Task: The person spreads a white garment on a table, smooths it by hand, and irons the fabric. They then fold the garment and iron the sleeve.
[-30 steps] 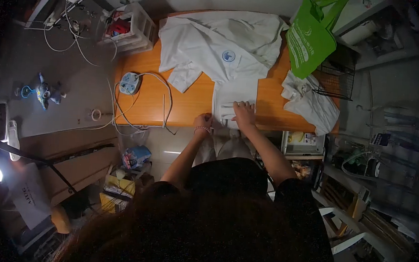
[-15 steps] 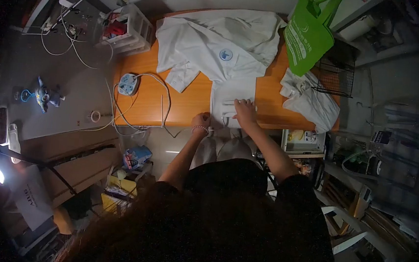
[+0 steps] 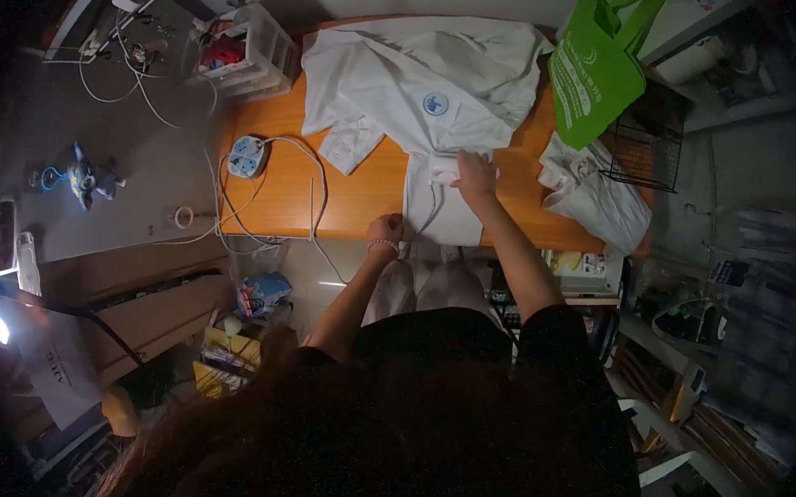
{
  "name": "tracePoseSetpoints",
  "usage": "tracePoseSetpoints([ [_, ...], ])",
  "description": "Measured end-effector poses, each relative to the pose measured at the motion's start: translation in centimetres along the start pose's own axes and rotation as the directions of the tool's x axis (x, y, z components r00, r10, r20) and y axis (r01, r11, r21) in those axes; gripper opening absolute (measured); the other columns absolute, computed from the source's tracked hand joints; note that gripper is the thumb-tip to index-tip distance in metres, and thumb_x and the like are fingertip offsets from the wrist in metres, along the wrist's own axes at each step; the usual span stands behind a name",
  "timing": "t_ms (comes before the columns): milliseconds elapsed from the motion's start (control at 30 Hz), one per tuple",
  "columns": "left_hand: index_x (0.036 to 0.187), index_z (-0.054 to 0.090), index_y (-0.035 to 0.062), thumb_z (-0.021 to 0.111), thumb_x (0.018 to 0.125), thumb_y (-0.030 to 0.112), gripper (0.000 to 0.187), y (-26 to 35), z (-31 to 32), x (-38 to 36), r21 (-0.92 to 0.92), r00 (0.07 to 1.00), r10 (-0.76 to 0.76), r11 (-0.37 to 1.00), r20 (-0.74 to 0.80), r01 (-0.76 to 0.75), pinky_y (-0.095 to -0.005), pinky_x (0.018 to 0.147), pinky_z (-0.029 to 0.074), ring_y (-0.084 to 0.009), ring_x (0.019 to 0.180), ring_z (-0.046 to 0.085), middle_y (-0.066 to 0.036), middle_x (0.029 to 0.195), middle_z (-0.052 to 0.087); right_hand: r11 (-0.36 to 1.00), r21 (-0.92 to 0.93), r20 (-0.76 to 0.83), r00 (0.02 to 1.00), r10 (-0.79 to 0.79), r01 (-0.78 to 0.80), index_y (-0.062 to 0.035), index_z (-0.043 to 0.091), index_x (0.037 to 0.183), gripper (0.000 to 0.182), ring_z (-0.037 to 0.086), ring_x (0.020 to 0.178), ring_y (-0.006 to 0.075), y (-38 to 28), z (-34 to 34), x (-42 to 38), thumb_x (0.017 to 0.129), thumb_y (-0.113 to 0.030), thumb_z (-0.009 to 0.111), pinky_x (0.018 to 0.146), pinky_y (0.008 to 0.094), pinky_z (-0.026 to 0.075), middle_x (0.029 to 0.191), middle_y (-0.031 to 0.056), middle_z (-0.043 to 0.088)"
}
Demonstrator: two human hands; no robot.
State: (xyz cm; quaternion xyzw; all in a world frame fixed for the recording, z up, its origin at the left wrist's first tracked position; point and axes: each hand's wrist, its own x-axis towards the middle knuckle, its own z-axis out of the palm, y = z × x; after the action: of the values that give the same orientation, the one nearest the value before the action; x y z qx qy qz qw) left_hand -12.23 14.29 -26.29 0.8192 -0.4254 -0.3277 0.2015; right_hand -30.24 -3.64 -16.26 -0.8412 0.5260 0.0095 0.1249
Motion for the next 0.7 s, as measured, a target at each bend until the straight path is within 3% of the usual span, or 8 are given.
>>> tracePoseSetpoints([
  [67,0.091,0.074,0.008,0.072,0.078,0.024,0.02,0.1,-0.2,-0.1,-0.073,1.0,-0.009,0.997,-0.003,0.009,-0.0361,0.069,0.055,-0.0254,0.076,0.071,-0.011,0.082,0.073,0.999,0.027,0.035,0.999,-0.042,0.041,-0.0052,0.054,0.11,0.057,0.055,0.106,0.0357,-0.7,0.2,-3.5,0.067,-0.029,0.083,0.089,0.049,0.042,0.105,0.0156,0.062],
  [233,0.09,0.074,0.0067,0.073,0.078,0.028,0.024,0.2,-0.2,0.2,-0.013,0.999,-0.026,1.0,0.035,0.027,-0.0373,0.07,0.055,-0.0269,0.076,0.07,-0.011,0.083,0.073,0.994,-0.024,0.064,0.992,-0.107,0.109,-0.0061,0.054,0.11,0.056,0.055,0.106,0.0346,-1.0,2.3,-8.9,0.067,-0.029,0.083,0.091,0.0478,0.04,0.105,0.0142,0.061],
  [533,0.086,0.072,0.0057,0.074,0.077,0.032,0.028,0.4,-0.4,-0.1,0.016,1.0,-0.024,1.0,0.009,0.024,-0.0395,0.072,0.054,-0.0285,0.077,0.07,-0.012,0.081,0.072,1.0,-0.03,0.036,0.999,0.001,0.0,-0.0073,0.054,0.111,0.059,0.056,0.106,0.0339,-0.4,-0.5,0.8,0.066,-0.03,0.084,0.091,0.049,0.043,0.106,0.014,0.062],
  [700,0.084,0.073,0.0059,0.073,0.077,0.032,0.027,0.6,-0.4,0.1,-0.015,0.999,-0.041,0.999,0.003,0.041,-0.0391,0.07,0.054,-0.0295,0.076,0.069,-0.012,0.079,0.071,1.0,-0.023,0.025,1.0,0.004,-0.004,-0.0069,0.051,0.11,0.059,0.057,0.105,0.0341,-0.4,0.2,-0.9,0.068,-0.031,0.083,0.088,0.0472,0.044,0.105,0.0142,0.062],
])
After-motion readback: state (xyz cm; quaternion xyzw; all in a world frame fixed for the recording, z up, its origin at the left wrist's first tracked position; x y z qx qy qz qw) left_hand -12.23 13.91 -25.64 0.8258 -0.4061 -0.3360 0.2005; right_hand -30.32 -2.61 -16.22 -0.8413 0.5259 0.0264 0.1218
